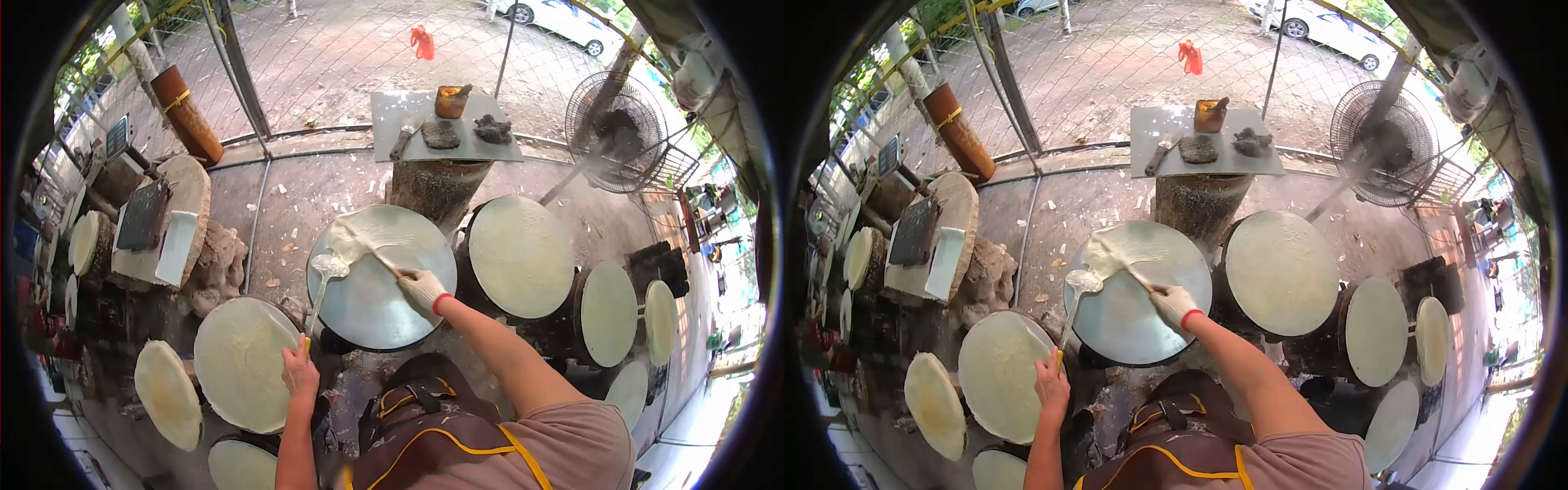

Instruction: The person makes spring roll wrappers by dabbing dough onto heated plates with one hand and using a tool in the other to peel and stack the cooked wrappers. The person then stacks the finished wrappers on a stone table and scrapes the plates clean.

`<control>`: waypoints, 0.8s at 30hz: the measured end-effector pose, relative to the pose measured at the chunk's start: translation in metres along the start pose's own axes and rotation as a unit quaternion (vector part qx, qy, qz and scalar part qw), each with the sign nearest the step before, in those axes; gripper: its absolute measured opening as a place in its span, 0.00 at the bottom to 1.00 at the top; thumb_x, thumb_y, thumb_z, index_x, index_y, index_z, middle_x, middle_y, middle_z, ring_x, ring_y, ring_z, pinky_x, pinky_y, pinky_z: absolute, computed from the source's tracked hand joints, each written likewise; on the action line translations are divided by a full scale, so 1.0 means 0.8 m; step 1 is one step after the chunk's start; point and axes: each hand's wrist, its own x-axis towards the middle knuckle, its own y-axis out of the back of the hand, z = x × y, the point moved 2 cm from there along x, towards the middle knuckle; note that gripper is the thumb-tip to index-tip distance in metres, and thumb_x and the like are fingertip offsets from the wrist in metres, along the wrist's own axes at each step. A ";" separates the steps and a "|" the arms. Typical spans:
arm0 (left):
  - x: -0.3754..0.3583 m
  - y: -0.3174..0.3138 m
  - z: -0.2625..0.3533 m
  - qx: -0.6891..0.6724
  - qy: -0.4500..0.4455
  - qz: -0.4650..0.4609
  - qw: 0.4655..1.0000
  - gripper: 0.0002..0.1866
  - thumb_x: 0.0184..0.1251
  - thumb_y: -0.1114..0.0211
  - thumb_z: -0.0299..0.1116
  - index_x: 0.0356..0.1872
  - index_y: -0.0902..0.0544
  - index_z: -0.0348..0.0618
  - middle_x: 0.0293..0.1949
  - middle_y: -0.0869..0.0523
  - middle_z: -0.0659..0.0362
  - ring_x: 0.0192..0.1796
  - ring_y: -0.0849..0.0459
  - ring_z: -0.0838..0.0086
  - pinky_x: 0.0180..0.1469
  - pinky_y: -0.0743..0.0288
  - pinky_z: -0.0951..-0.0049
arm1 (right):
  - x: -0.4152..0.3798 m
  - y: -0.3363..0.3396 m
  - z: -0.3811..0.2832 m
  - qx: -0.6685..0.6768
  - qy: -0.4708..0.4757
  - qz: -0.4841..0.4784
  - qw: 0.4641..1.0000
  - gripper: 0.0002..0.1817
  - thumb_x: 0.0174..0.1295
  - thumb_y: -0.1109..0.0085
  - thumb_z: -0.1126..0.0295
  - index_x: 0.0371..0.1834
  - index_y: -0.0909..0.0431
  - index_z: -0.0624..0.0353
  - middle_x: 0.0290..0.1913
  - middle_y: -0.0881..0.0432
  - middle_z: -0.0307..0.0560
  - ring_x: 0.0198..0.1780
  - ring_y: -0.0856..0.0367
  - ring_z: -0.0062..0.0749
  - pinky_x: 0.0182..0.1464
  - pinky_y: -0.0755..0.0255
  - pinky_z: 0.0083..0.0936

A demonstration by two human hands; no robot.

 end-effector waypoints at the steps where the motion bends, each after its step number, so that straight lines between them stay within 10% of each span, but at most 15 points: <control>1: -0.010 0.001 0.001 -0.012 0.009 0.005 1.000 0.34 0.50 0.39 0.21 0.63 0.31 0.56 0.39 0.31 0.52 0.38 0.23 0.56 0.40 0.27 0.58 | 0.008 -0.015 0.001 0.130 -0.043 -0.094 0.986 0.19 0.58 0.45 0.63 0.50 0.21 0.59 0.27 0.19 0.42 0.26 0.24 0.22 0.30 0.31 0.22; 3: -0.026 0.002 0.005 -0.040 0.023 0.018 0.999 0.33 0.50 0.39 0.21 0.62 0.29 0.55 0.38 0.30 0.52 0.39 0.23 0.56 0.40 0.27 0.58 | -0.027 0.013 -0.014 0.145 -0.133 -0.180 0.964 0.19 0.58 0.44 0.63 0.50 0.20 0.58 0.27 0.20 0.38 0.24 0.27 0.19 0.28 0.32 0.20; 7: -0.072 -0.010 -0.014 -0.077 0.022 0.066 0.995 0.30 0.50 0.39 0.20 0.59 0.27 0.47 0.36 0.29 0.51 0.39 0.23 0.55 0.41 0.28 0.60 | 0.002 0.053 0.019 0.115 -0.035 0.008 0.993 0.19 0.58 0.44 0.63 0.50 0.21 0.61 0.28 0.19 0.40 0.25 0.28 0.17 0.27 0.32 0.20; 12: -0.075 -0.029 0.019 -0.232 -0.005 0.173 0.957 0.26 0.56 0.40 0.20 0.60 0.30 0.35 0.33 0.24 0.56 0.30 0.24 0.71 0.34 0.27 0.70 | 0.024 0.005 -0.014 0.012 -0.035 -0.201 0.979 0.20 0.57 0.43 0.61 0.52 0.21 0.55 0.28 0.20 0.39 0.26 0.28 0.18 0.29 0.32 0.20; 15: -0.076 0.009 0.070 -0.559 0.177 0.054 0.808 0.24 0.60 0.42 0.20 0.60 0.30 0.34 0.31 0.23 0.60 0.23 0.27 0.81 0.24 0.31 0.78 | 0.021 0.039 0.000 -0.011 -0.014 -0.252 0.968 0.21 0.57 0.42 0.61 0.52 0.21 0.56 0.31 0.18 0.39 0.25 0.29 0.17 0.29 0.32 0.18; 19: -0.077 0.033 0.116 -0.673 0.197 0.081 0.709 0.20 0.65 0.44 0.25 0.59 0.31 0.35 0.20 0.32 0.66 0.17 0.35 0.86 0.19 0.39 0.83 | 0.070 0.061 0.011 0.056 0.012 -0.131 0.990 0.21 0.59 0.43 0.58 0.52 0.21 0.57 0.32 0.18 0.39 0.29 0.26 0.15 0.31 0.30 0.16; 24: -0.092 0.031 0.150 -0.716 0.222 0.107 0.653 0.10 0.67 0.44 0.30 0.47 0.29 0.41 0.19 0.37 0.67 0.14 0.40 0.86 0.15 0.41 0.83 | 0.048 0.056 0.020 0.030 -0.138 -0.392 0.909 0.16 0.59 0.39 0.60 0.48 0.20 0.54 0.21 0.28 0.31 0.18 0.33 0.13 0.16 0.42 0.14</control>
